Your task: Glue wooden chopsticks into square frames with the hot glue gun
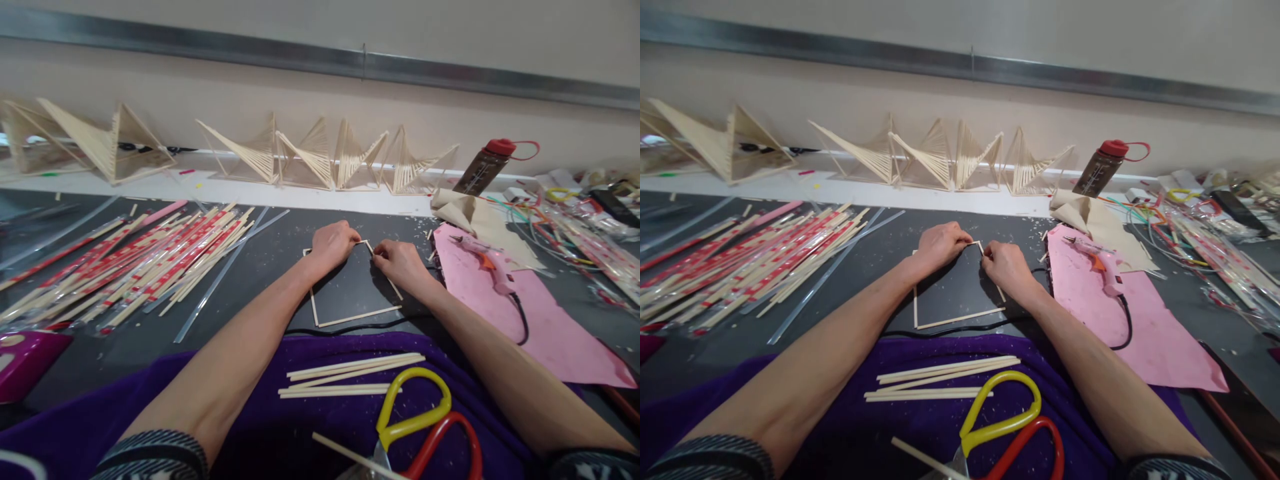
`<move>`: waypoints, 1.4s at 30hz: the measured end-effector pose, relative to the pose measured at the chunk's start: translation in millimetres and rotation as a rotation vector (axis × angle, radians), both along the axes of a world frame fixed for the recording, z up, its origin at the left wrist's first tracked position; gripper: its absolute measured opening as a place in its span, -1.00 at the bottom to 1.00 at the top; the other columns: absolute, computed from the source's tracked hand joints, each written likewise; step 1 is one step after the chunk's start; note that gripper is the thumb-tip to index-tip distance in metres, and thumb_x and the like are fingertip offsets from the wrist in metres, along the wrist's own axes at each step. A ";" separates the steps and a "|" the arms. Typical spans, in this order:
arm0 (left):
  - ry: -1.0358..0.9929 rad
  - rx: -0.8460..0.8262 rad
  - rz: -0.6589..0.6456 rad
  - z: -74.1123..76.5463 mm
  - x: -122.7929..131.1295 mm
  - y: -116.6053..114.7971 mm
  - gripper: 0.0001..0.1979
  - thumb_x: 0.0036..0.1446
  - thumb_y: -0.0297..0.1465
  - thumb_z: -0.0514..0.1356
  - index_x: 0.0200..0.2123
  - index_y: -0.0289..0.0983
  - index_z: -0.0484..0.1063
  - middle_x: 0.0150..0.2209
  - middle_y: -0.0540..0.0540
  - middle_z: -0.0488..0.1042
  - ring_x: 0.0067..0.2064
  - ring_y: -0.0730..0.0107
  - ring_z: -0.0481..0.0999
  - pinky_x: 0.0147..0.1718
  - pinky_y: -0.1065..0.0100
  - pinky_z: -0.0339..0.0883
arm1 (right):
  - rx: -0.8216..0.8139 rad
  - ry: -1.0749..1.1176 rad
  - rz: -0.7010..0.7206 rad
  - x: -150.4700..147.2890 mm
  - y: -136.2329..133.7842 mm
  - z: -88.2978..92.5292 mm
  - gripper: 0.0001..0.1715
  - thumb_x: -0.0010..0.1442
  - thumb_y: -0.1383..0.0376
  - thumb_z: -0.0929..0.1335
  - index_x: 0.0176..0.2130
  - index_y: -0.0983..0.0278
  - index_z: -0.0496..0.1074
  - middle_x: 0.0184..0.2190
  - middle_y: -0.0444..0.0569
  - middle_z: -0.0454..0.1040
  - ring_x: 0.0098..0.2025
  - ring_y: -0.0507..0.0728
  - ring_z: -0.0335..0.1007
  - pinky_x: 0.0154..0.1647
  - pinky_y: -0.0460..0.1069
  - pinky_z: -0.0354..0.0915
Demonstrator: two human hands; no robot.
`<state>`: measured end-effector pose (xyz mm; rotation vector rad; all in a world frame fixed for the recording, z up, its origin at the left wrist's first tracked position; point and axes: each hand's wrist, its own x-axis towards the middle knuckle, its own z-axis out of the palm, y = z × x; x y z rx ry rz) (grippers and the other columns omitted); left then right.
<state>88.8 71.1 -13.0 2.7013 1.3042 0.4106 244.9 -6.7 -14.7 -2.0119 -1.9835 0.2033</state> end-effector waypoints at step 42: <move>0.008 0.044 0.085 18.8 -12.8 5.8 -0.73 0.06 -0.30 0.11 -0.20 -0.12 0.53 -0.21 -0.04 0.53 -0.20 0.30 0.46 -0.27 0.35 0.28 | 0.004 -0.014 0.023 -0.4 -3.4 -1.6 -0.79 0.11 0.30 0.26 -0.28 0.29 0.45 -0.38 -0.01 0.54 -0.31 0.08 0.43 -0.30 -0.10 0.16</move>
